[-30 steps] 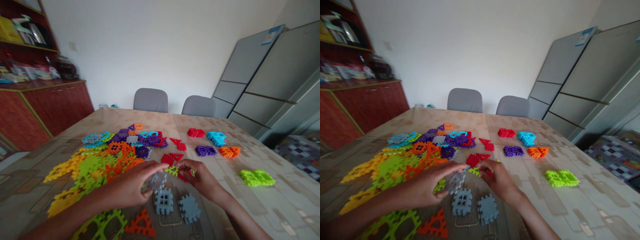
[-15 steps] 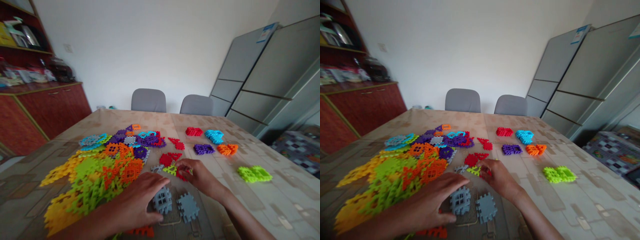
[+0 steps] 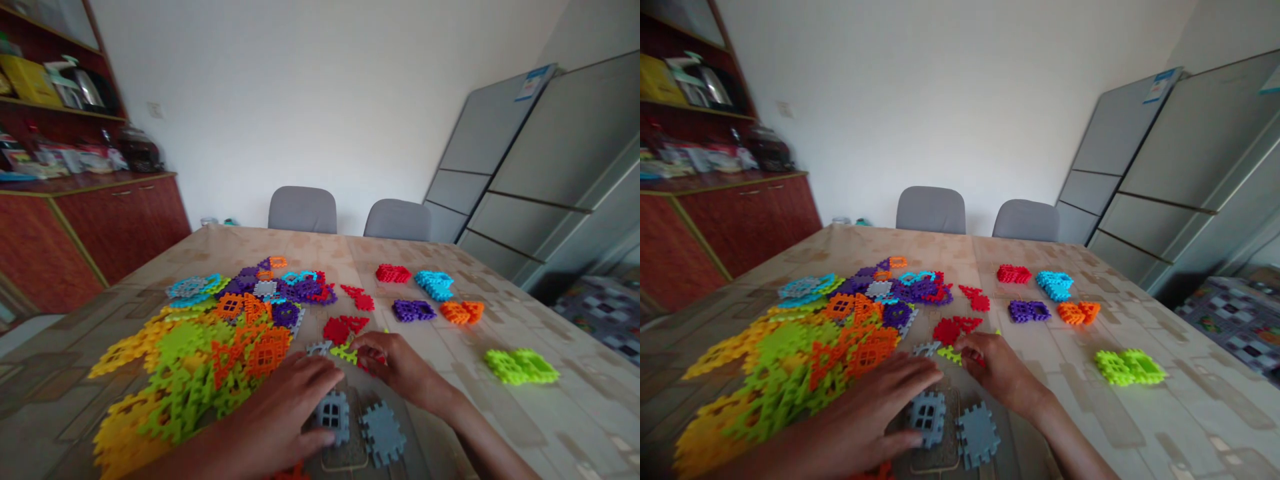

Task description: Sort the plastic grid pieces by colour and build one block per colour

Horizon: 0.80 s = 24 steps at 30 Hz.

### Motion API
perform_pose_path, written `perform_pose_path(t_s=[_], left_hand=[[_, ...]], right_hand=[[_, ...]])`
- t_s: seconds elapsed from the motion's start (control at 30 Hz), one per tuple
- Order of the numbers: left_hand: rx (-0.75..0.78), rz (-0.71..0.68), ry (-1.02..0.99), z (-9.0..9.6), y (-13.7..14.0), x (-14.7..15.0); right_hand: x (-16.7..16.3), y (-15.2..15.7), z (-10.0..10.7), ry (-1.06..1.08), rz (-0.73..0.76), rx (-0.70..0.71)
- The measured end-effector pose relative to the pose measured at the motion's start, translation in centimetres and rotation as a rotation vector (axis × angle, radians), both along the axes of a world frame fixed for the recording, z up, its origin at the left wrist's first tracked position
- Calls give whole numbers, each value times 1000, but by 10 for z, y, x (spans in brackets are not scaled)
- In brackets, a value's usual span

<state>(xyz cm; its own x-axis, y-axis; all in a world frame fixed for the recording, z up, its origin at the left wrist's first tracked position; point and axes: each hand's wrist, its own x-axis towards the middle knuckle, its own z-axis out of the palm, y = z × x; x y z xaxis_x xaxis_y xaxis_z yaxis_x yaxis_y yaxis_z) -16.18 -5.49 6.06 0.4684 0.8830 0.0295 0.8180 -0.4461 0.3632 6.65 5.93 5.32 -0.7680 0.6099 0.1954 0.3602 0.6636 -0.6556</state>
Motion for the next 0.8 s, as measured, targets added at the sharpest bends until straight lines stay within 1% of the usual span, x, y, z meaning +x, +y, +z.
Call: perform_pose_path(t_s=[0.07,0.13,0.2,0.27,0.43,0.57,0.7,0.8], left_hand=[[104,38,91,1,14,-10],[183,110,188,-4,30,-22],[213,180,244,-10,42,-35],[218,217,262,-14,47,-47],[220,233,273,-14,35,-68],[217,243,255,-15,25,-84],[231,237,223,-16,27,-99],[248,223,193,-12,35,-111]], right_hand=[[-5,3,1,-8,38,11],[-13,8,3,-23,71,32],[-23,15,5,-40,99,58],[-34,23,6,-62,122,85],[-69,48,-2,-145,161,165],[-100,62,-10,-197,231,229],[-123,62,-13,-242,323,318],[-125,58,-14,-277,336,372]])
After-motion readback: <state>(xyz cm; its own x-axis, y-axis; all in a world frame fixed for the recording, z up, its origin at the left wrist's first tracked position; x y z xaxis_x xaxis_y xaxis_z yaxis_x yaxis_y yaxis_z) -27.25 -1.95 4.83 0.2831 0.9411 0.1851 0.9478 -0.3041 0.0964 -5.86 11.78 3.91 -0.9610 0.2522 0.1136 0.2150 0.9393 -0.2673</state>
